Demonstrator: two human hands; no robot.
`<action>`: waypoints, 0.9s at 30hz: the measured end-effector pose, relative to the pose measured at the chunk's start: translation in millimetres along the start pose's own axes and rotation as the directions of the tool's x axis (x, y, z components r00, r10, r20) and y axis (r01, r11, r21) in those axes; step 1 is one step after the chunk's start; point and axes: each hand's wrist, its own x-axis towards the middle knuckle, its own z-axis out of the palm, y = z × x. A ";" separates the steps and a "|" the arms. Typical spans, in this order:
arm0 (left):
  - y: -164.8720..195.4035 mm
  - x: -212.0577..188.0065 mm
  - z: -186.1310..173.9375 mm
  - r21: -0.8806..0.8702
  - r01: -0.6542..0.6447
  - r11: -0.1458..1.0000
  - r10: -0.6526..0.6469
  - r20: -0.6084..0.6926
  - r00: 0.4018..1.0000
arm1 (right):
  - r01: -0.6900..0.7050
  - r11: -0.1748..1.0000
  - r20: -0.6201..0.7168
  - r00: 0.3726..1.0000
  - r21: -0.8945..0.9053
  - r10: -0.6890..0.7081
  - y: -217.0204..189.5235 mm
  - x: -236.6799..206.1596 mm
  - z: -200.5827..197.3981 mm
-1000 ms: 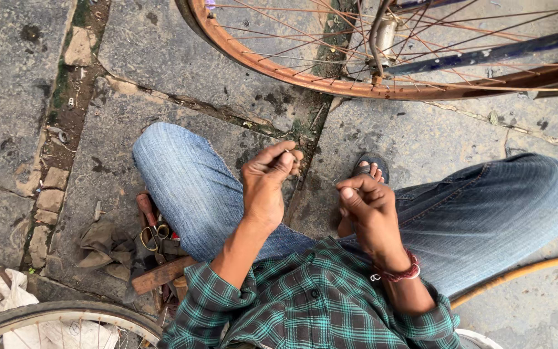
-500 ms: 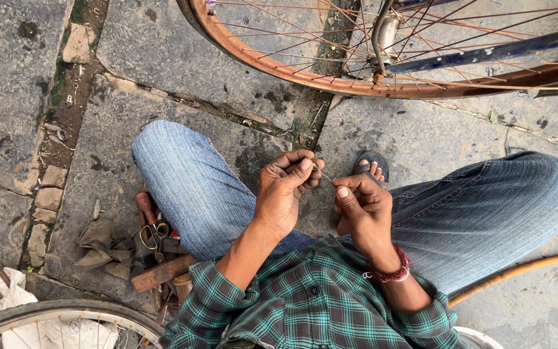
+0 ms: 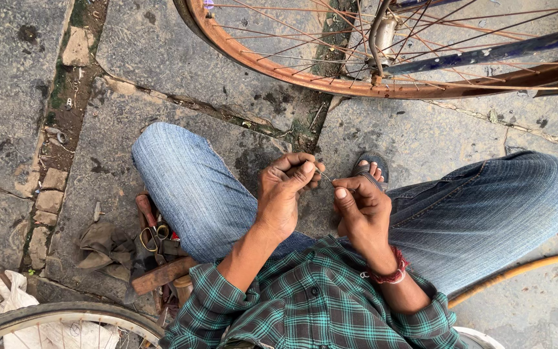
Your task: The person removes a bicycle tire from the rim, then uses a spoke wrench to adjust the spokes. The person also handles a small metal valve stem and a tube of glue.
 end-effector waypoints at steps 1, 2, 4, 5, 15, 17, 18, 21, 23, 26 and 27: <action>-2.0 -0.7 1.0 0.024 -0.032 0.999 0.032 0.014 0.999 | -0.006 1.000 -0.023 1.000 -0.029 0.005 -2.3 -0.7 2.1; -4.4 -1.7 2.5 0.048 -0.065 0.997 0.064 0.029 0.998 | 0.137 0.966 -0.041 0.988 -0.220 -0.150 -4.7 -1.6 4.4; -9.5 -4.9 5.6 0.081 -0.091 0.993 0.089 0.030 0.996 | 0.371 0.735 0.017 0.898 -0.568 -0.440 -8.9 -4.2 8.7; -12.3 -6.9 7.4 0.090 -0.083 0.992 0.082 0.015 0.996 | 0.398 0.709 0.027 0.881 -0.583 -0.472 -10.4 -5.1 10.5; -32.2 -2.7 -5.1 0.084 -0.036 0.996 0.038 -0.020 0.999 | -0.100 0.988 0.011 0.995 -0.116 0.102 -16.3 2.5 2.6; -34.6 -0.5 -11.3 0.099 -0.069 0.993 0.068 0.015 0.998 | -0.208 0.975 0.092 0.972 -0.080 0.215 -21.1 9.2 -3.0; -34.8 0.4 -14.0 0.105 -0.084 0.991 0.082 0.031 0.996 | -0.251 0.961 0.130 0.955 -0.118 0.265 -24.7 10.8 -8.1; -28.4 7.3 -19.1 0.175 -0.159 0.972 0.162 -0.003 0.987 | -0.287 0.904 0.179 0.918 -0.318 0.354 -30.9 13.0 -17.9; -18.0 14.6 -21.8 0.169 -0.186 0.968 0.205 -0.100 0.974 | -0.202 0.916 0.177 0.945 -0.346 0.276 -28.8 13.2 -20.5; -6.2 15.8 -20.3 0.146 -0.165 0.976 0.179 -0.093 0.979 | -0.060 0.979 0.143 0.986 -0.195 0.089 -17.5 12.2 -19.4; -3.3 14.6 -19.2 0.140 -0.145 0.979 0.155 -0.066 0.986 | -0.080 0.988 0.133 0.986 -0.134 0.098 -13.1 11.8 -19.1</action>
